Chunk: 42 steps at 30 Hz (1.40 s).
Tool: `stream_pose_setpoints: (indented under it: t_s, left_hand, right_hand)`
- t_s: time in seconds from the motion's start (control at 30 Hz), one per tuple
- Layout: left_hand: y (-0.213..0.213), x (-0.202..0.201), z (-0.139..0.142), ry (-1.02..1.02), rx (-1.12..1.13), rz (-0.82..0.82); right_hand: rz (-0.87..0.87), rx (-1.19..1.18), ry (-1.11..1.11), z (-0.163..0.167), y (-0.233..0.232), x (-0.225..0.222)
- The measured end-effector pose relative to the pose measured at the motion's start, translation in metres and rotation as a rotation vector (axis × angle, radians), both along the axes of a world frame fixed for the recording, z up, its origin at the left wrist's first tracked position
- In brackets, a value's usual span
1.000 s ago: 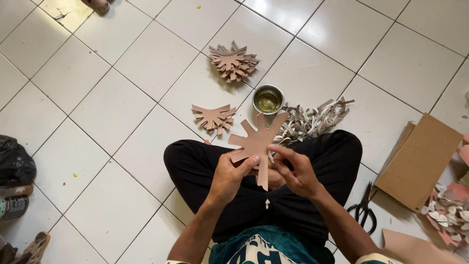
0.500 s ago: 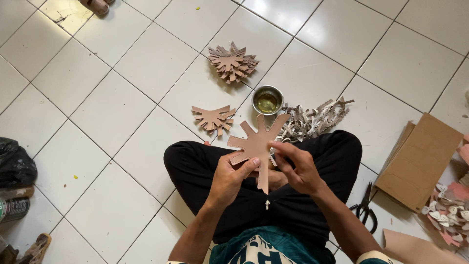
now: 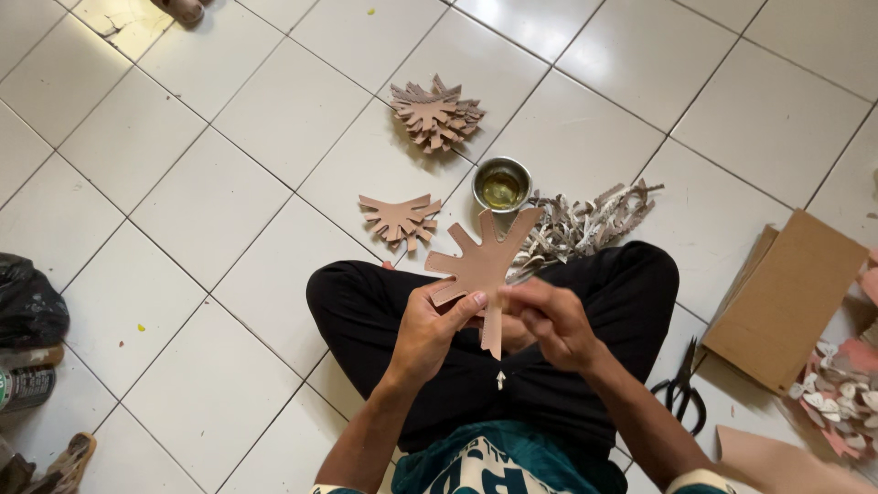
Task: The person sits cross-legged on the tiled floor assembling decorative leather pieces. They pick up cut leaf- and flower-shaped pieces, dip or coat them using a bowl of glue, press the pieces together, and place the finished assembled piece onto a growing pile of completed decorations.
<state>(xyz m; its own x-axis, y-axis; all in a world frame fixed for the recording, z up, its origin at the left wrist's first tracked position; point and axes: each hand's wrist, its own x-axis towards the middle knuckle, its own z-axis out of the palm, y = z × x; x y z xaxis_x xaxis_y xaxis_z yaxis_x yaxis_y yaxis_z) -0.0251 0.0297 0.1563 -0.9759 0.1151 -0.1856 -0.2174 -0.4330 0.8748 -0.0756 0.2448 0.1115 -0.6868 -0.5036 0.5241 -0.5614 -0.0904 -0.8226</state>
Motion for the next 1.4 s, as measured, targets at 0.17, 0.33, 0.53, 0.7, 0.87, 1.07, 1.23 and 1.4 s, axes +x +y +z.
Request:
stream_pose_setpoints:
  t_s: [0.17,0.33,0.53,0.7,0.87,1.07,1.23,1.4]
  left_hand:
    - [-0.002,-0.004,0.001,-0.008,-0.039,0.010]
    - [-0.002,-0.013,-0.002,0.083,-0.365,0.080]
    - [0.004,-0.017,-0.003,0.039,-0.371,0.015]
    - [-0.006,-0.012,-0.001,-0.036,-0.389,-0.029]
    - [-0.004,-0.009,-0.003,0.011,-0.135,-0.089]
    - [-0.006,-0.008,-0.006,-0.012,-0.054,-0.097]
    - [-0.006,-0.007,-0.005,-0.028,-0.006,-0.106]
    - [-0.005,-0.006,-0.004,-0.045,0.041,-0.111]
  right_hand:
    - [0.071,-0.062,-0.043,-0.011,0.002,0.003]
    - [0.129,-0.221,-0.384,-0.023,-0.006,0.029]
    - [-0.139,-0.191,-0.507,-0.027,-0.020,0.030]
    - [-0.120,0.058,-0.264,-0.018,-0.001,0.010]
    - [-0.122,0.143,-0.158,-0.009,0.006,0.003]
    - [-0.033,0.074,-0.027,-0.002,0.004,0.007]
    - [-0.110,0.148,0.121,0.000,0.006,-0.001]
    - [-0.076,0.107,0.138,0.002,0.006,-0.002]
